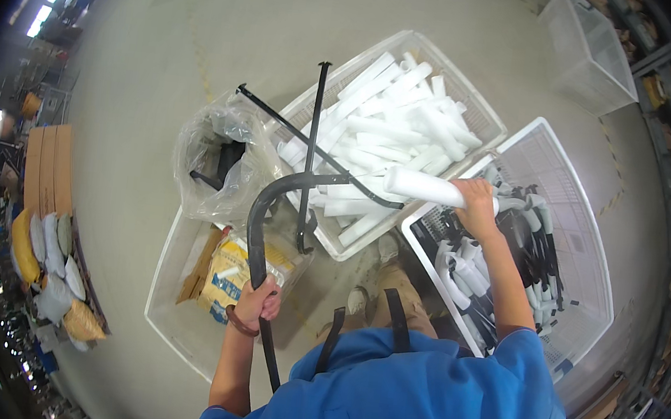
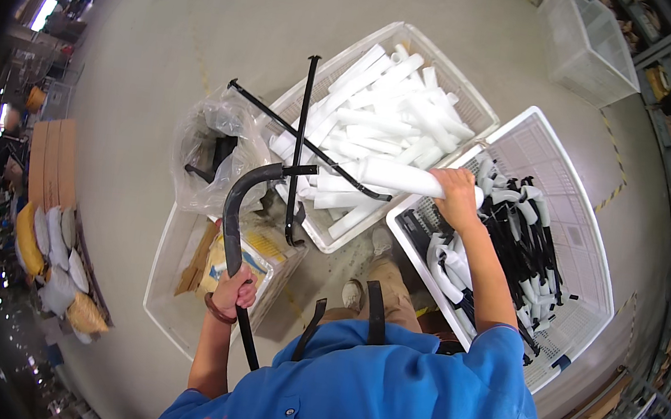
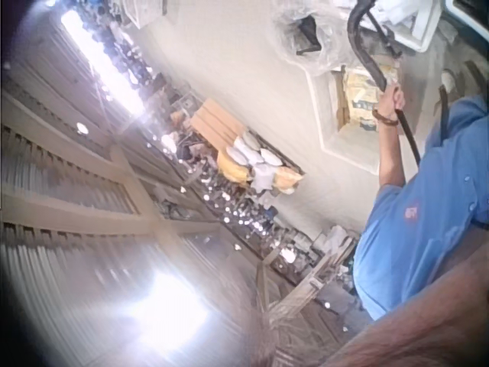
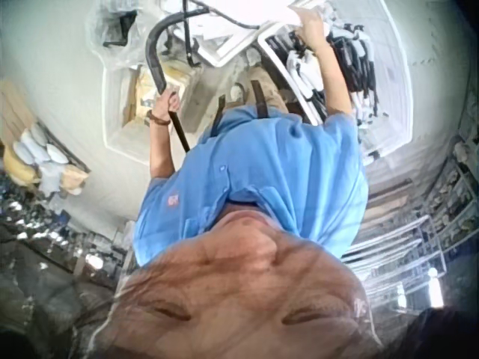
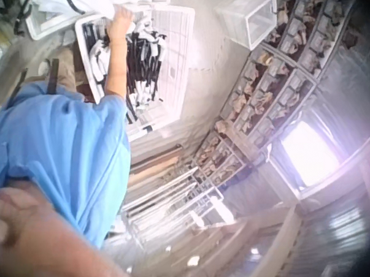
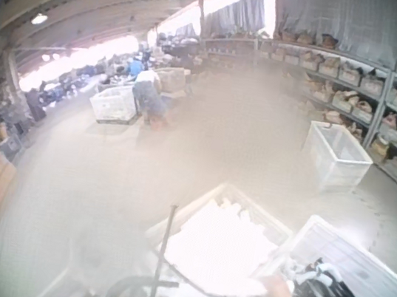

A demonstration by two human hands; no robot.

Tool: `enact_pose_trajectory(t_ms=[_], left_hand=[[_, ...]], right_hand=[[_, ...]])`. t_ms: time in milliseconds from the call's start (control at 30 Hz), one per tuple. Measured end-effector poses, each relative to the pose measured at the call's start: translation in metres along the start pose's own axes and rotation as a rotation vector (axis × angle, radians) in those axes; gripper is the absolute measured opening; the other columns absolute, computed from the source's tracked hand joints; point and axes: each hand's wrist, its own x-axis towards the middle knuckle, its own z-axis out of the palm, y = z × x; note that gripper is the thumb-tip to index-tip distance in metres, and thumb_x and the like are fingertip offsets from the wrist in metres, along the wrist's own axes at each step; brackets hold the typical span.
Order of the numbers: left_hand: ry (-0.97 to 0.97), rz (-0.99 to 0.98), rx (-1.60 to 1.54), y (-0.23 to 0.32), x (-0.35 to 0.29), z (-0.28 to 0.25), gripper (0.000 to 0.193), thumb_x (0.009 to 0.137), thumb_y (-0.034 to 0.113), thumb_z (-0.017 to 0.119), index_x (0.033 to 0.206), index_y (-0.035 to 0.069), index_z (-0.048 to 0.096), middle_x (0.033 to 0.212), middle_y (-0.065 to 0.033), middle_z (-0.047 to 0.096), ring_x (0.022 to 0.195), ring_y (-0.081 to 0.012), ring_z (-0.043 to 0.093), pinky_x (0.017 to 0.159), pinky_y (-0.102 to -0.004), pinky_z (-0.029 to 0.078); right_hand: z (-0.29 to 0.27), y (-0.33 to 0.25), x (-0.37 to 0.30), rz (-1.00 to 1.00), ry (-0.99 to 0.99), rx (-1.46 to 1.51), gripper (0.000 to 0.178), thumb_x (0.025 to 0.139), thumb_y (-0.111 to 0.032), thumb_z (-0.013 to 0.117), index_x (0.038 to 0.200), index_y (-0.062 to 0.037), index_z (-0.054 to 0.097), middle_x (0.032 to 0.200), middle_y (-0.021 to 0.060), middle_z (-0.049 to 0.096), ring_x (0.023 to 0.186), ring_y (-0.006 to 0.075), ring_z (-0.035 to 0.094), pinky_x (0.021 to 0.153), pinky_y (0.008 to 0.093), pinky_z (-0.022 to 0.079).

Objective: The person repeatedly picks up black curved rods and white foam sleeves from a white plastic bin, slides the sleeves onto the rods, and places the assembled units back into the bin. The process is continuous and repetitive throughout the clip.

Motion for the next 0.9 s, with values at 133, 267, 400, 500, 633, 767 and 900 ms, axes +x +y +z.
enact_pose_trajectory(t_ms=[133,267,400,500,633,767,900], left_hand=[[-0.005,0.005,0.125,-0.020,-0.031,-0.012,0.031,0.097,0.028,0.060,0.076,0.009,0.049,0.050,0.0035,0.038,0.035,-0.0081,0.036,0.036,-0.0255,0.030],[-0.105,0.042,0.173,-0.057,-0.062,-0.023,0.029,0.094,0.029,0.065,0.080,0.010,0.049,0.051,0.0038,0.039,0.038,-0.0085,0.038,0.038,-0.0261,0.031],[-0.069,0.025,0.092,-0.073,-0.086,-0.052,0.032,0.093,0.033,0.067,0.083,0.007,0.051,0.050,0.0037,0.038,0.037,-0.0086,0.037,0.037,-0.0262,0.031],[-0.071,0.068,0.049,-0.076,-0.104,-0.074,0.033,0.092,0.034,0.068,0.083,0.006,0.052,0.051,0.0036,0.039,0.036,-0.0086,0.038,0.035,-0.0253,0.031],[-0.075,0.108,0.120,-0.081,-0.120,-0.085,0.034,0.093,0.033,0.068,0.077,0.008,0.050,0.051,0.0036,0.040,0.036,-0.0080,0.038,0.035,-0.0248,0.030],[-0.133,0.137,0.225,-0.088,-0.134,-0.076,0.037,0.096,0.036,0.062,0.074,0.010,0.048,0.052,0.0042,0.039,0.036,-0.0064,0.037,0.035,-0.0240,0.030],[-0.121,0.143,0.266,-0.089,-0.145,-0.056,0.038,0.096,0.037,0.062,0.074,0.010,0.048,0.052,0.0045,0.039,0.036,-0.0063,0.036,0.035,-0.0237,0.030]], right_hand=[[-0.015,-0.053,-0.019,-0.106,0.060,-0.032,0.047,0.063,-0.003,0.074,0.108,-0.0105,0.063,0.096,0.0092,0.064,0.095,0.0319,0.058,0.095,0.0438,0.039],[-0.014,-0.123,-0.053,-0.170,0.035,-0.017,0.048,0.064,-0.005,0.072,0.111,-0.0089,0.061,0.096,0.0112,0.063,0.096,0.0331,0.059,0.092,0.0439,0.042],[-0.037,-0.154,-0.111,0.037,-0.035,-0.079,0.051,0.066,-0.003,0.070,0.115,-0.0079,0.059,0.102,0.0138,0.064,0.099,0.0348,0.060,0.088,0.0444,0.046],[-0.060,-0.155,-0.154,0.140,-0.005,-0.147,0.052,0.065,-0.004,0.072,0.116,-0.0075,0.058,0.106,0.0144,0.065,0.102,0.0340,0.060,0.089,0.0449,0.046],[-0.070,-0.157,-0.178,0.086,0.013,-0.179,0.053,0.065,-0.005,0.072,0.116,-0.0075,0.057,0.102,0.0133,0.063,0.099,0.0336,0.059,0.087,0.0435,0.045],[-0.064,-0.159,-0.180,0.008,0.042,-0.211,0.057,0.063,-0.005,0.073,0.117,-0.0081,0.056,0.100,0.0120,0.061,0.098,0.0317,0.058,0.085,0.0428,0.044],[-0.071,-0.145,-0.197,0.035,0.037,-0.240,0.056,0.064,-0.005,0.073,0.117,-0.0085,0.056,0.097,0.0114,0.061,0.096,0.0312,0.058,0.084,0.0429,0.044]])
